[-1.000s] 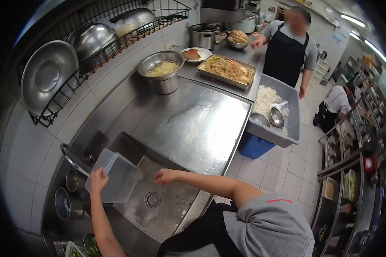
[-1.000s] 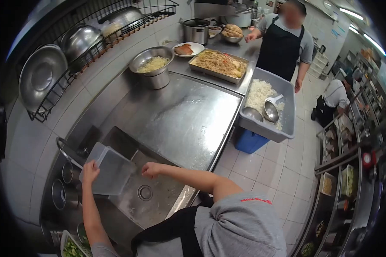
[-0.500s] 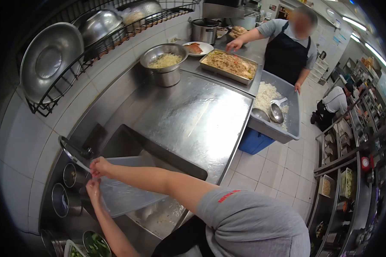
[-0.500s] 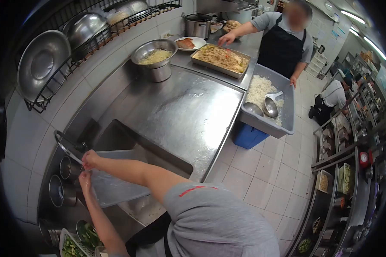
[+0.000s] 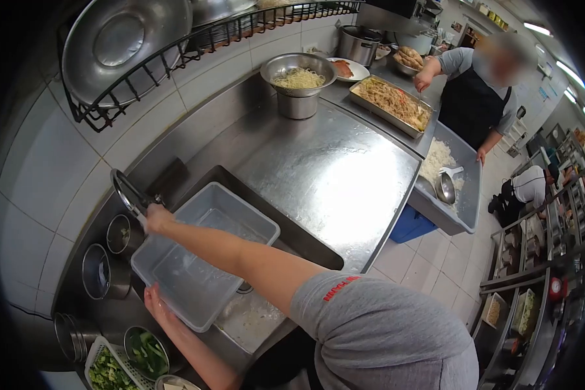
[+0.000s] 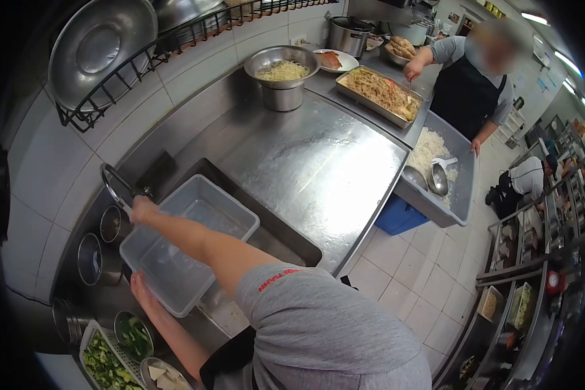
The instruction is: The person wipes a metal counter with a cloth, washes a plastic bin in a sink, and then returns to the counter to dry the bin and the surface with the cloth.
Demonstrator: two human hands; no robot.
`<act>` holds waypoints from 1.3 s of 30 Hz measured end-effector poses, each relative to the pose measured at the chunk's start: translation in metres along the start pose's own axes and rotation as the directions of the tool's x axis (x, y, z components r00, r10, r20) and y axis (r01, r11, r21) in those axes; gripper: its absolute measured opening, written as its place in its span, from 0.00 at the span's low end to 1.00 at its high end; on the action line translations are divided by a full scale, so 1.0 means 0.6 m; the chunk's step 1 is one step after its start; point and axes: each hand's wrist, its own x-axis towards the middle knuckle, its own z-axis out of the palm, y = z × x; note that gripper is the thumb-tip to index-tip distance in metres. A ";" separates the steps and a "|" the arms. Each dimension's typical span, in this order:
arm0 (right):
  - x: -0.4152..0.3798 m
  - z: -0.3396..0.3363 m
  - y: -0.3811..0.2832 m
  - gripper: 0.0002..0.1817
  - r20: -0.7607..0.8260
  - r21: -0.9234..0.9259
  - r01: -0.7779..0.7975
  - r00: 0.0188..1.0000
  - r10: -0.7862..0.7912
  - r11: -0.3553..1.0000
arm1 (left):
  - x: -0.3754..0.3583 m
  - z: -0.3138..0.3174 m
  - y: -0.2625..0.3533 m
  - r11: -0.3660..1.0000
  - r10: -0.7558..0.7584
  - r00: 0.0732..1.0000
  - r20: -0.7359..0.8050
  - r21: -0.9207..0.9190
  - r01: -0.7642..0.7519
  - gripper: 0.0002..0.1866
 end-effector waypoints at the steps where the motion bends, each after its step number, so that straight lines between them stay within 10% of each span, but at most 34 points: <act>1: -0.015 -0.025 -0.023 0.10 0.119 0.015 -0.035 0.992 0.033 0.999 | 0.003 0.017 0.011 1.000 -0.001 1.000 0.025 0.026 0.001 0.09; 6: 0.011 -0.051 -0.029 0.12 0.336 -0.024 -0.058 0.940 0.062 0.998 | 0.069 0.060 0.010 0.985 -0.024 0.977 0.210 0.169 -0.012 0.08; 9: 0.044 -0.001 0.031 0.10 0.095 -0.175 0.346 0.938 -0.333 0.922 | 0.124 0.075 0.001 0.939 0.009 0.925 0.379 0.316 -0.139 0.07; 12: 0.012 -0.082 0.027 0.10 0.266 0.125 0.179 0.942 -0.206 0.976 | 0.136 0.139 0.051 0.868 -0.019 0.852 0.523 0.432 -0.245 0.08; 15: -0.024 -0.160 0.048 0.09 -0.204 -0.272 0.448 0.838 -0.506 0.852 | 0.177 0.173 0.076 0.756 -0.036 0.669 0.743 0.458 -0.467 0.09; 19: -0.103 -0.253 0.039 0.08 -0.116 -0.673 0.554 0.576 -0.809 0.490 | 0.197 0.228 0.087 0.555 -0.208 0.609 0.765 0.605 -0.570 0.11; 24: -0.073 -0.225 0.093 0.07 0.280 -0.721 0.589 0.729 -0.624 0.365 | 0.183 0.259 0.084 0.495 -0.428 0.501 0.752 0.659 -0.566 0.12; 27: -0.065 -0.219 0.074 0.07 0.348 -0.727 0.543 0.820 -0.455 0.421 | 0.172 0.246 0.084 0.459 0.010 0.621 0.784 0.548 -0.699 0.12; 30: -0.070 -0.207 0.027 0.08 0.341 -0.734 0.481 0.872 -0.353 0.480 | 0.150 0.236 0.053 0.710 0.509 0.815 0.276 0.401 -0.579 0.09; 33: -0.088 -0.167 -0.014 0.09 0.338 -0.722 0.443 0.896 -0.288 0.531 | 0.242 0.147 -0.087 0.906 0.093 0.992 0.089 0.406 -0.121 0.12; 35: -0.104 -0.151 -0.033 0.10 0.365 -0.703 0.453 0.892 -0.267 0.549 | 0.242 0.152 -0.164 0.942 -0.313 0.891 0.329 0.227 0.247 0.15; 39: -0.117 -0.155 -0.020 0.09 0.392 -0.700 0.497 0.868 -0.306 0.512 | 0.253 0.165 -0.153 0.956 -0.278 0.645 0.712 0.142 0.256 0.19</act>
